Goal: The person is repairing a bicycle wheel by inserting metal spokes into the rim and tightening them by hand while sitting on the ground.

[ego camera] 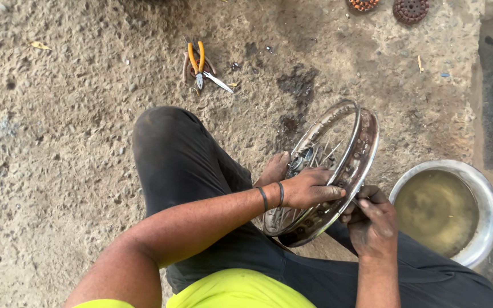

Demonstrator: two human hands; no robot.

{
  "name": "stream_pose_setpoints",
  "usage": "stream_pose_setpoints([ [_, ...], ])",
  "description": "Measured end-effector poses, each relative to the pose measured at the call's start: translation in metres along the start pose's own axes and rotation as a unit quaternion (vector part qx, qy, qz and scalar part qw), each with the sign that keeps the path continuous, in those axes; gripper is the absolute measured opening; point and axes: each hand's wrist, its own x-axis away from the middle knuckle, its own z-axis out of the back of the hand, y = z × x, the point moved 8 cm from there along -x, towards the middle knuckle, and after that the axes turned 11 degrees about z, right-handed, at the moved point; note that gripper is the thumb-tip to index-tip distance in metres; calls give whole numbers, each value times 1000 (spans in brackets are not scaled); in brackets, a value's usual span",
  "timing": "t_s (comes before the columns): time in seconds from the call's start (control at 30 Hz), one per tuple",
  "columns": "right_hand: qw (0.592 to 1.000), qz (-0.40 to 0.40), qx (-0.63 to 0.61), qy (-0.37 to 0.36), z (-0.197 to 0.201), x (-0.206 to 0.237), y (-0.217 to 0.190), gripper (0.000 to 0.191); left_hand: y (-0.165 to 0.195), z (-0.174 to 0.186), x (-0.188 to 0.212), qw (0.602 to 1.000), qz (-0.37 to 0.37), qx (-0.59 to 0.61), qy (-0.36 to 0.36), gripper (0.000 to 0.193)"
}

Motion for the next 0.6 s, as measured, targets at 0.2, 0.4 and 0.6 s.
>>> stream_pose_setpoints([
  [0.2, 990, 22, 107, -87, -11, 11, -11, 22, -4, -4, -2, 1000, 0, -10, -12, 53],
  [0.4, 973, 68, 211, -56, 5, 17, -17, 15, 3, -9, -4, 996, -42, -75, -25, 57],
  [0.6, 962, 107, 251, -18, -5, 45, -3, 11, 9, -2, -2, 999, -16, -32, -6, 62],
])
